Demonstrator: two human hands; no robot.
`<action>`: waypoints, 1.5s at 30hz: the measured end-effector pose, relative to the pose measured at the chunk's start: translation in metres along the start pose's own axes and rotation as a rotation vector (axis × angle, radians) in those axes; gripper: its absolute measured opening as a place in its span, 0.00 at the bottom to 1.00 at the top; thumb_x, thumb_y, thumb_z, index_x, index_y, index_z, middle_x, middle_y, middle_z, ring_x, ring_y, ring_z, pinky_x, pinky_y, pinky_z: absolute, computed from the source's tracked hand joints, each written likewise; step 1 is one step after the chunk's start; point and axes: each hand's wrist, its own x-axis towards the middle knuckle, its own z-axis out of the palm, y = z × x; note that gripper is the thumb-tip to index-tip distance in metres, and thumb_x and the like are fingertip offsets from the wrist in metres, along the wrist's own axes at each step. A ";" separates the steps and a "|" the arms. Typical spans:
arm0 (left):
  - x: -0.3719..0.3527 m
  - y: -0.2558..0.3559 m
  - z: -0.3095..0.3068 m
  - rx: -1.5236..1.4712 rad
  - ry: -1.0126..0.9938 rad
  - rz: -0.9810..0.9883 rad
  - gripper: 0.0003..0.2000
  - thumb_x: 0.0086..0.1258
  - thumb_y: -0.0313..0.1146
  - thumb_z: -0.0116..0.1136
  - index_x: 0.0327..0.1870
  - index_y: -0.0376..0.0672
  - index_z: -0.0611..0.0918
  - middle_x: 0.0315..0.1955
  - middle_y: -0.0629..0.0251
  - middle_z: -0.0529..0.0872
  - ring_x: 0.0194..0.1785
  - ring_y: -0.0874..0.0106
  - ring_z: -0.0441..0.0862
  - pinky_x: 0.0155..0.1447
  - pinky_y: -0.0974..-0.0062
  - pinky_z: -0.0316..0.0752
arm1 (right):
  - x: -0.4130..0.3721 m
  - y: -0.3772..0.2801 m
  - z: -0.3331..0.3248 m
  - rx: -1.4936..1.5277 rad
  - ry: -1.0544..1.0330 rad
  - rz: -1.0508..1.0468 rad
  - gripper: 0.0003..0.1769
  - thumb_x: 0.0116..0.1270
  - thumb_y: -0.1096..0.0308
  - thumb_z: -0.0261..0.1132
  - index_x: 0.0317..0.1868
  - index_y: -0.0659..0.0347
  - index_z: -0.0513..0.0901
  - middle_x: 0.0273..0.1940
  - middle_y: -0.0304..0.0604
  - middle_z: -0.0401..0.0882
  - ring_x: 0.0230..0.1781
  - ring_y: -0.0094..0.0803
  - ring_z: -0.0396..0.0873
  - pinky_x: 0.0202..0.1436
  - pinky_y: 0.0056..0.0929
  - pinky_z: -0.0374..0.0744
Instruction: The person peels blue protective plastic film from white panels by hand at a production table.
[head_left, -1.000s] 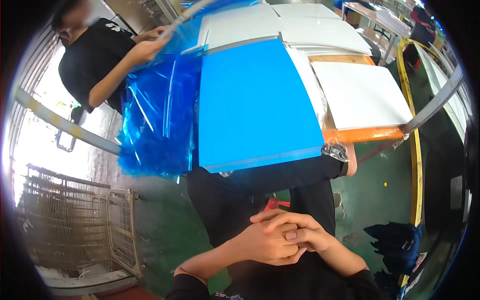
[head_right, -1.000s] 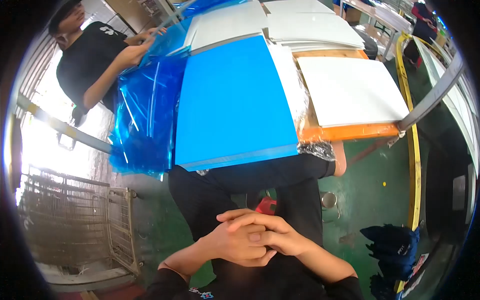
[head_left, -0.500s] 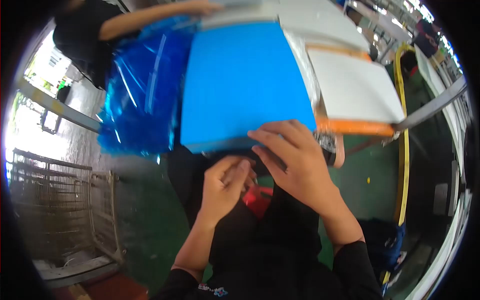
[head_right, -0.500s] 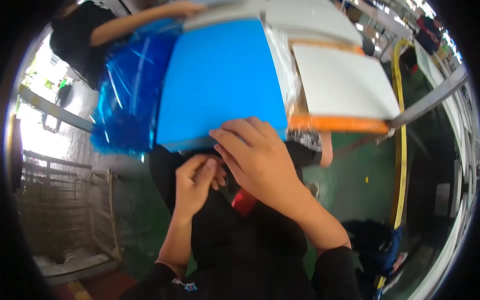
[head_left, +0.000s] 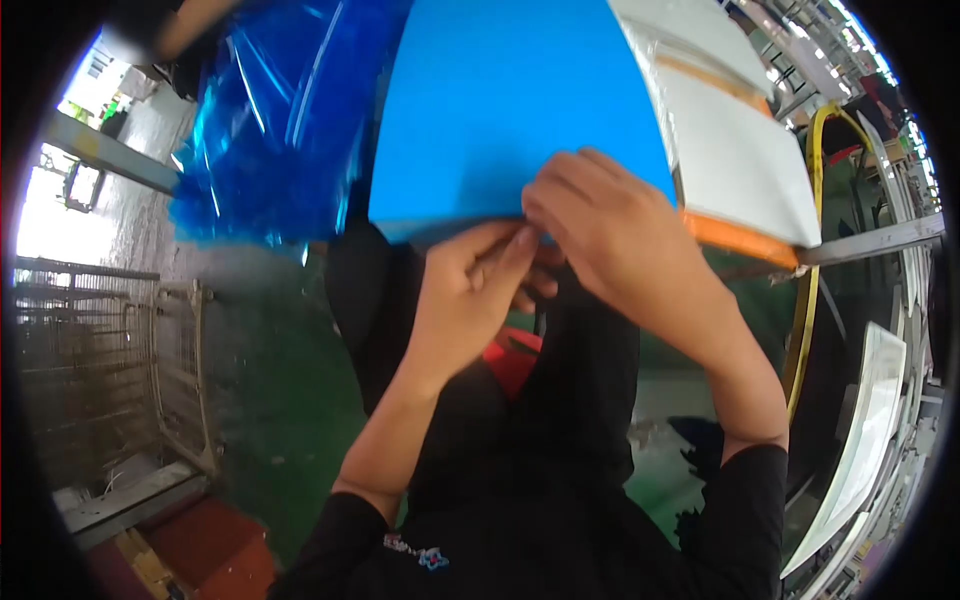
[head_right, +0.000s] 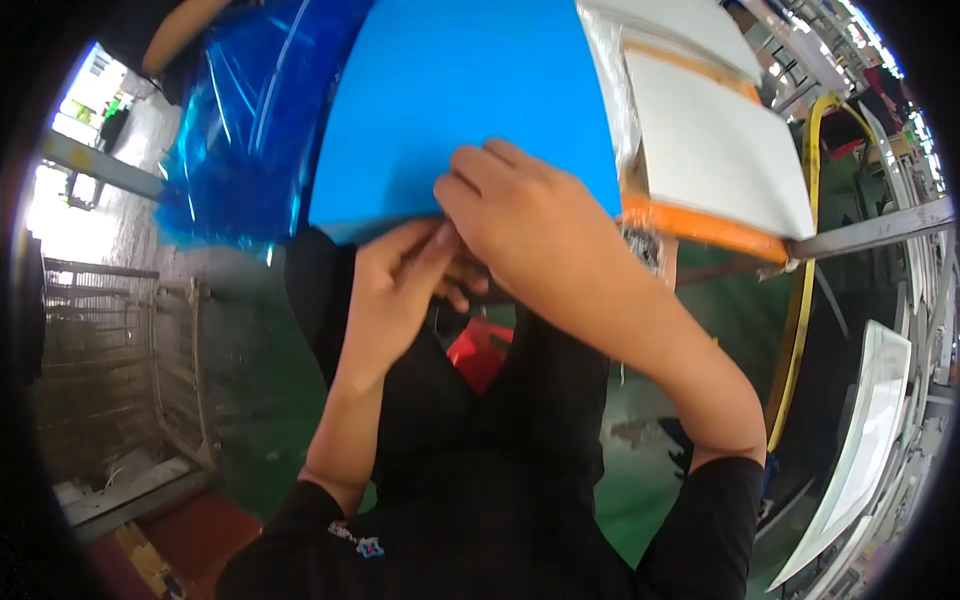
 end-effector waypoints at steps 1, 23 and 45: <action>0.002 -0.002 -0.002 -0.028 -0.009 -0.015 0.17 0.84 0.37 0.56 0.59 0.31 0.83 0.43 0.59 0.91 0.38 0.75 0.89 0.37 0.82 0.79 | 0.006 0.005 -0.003 0.034 0.007 0.007 0.05 0.64 0.75 0.68 0.40 0.63 0.81 0.39 0.43 0.79 0.43 0.43 0.80 0.44 0.39 0.80; -0.007 0.008 0.006 -0.106 0.002 0.008 0.19 0.86 0.38 0.51 0.64 0.30 0.79 0.52 0.52 0.89 0.46 0.66 0.91 0.40 0.77 0.83 | 0.012 0.011 -0.004 0.101 -0.134 0.004 0.06 0.66 0.77 0.64 0.41 0.64 0.76 0.39 0.46 0.76 0.45 0.48 0.79 0.48 0.41 0.79; -0.004 0.030 0.049 -0.281 0.084 0.455 0.17 0.86 0.32 0.44 0.68 0.31 0.69 0.60 0.48 0.79 0.61 0.52 0.83 0.61 0.47 0.85 | 0.026 0.031 -0.043 0.446 0.406 0.120 0.08 0.77 0.69 0.58 0.49 0.63 0.81 0.37 0.48 0.82 0.39 0.45 0.84 0.40 0.39 0.80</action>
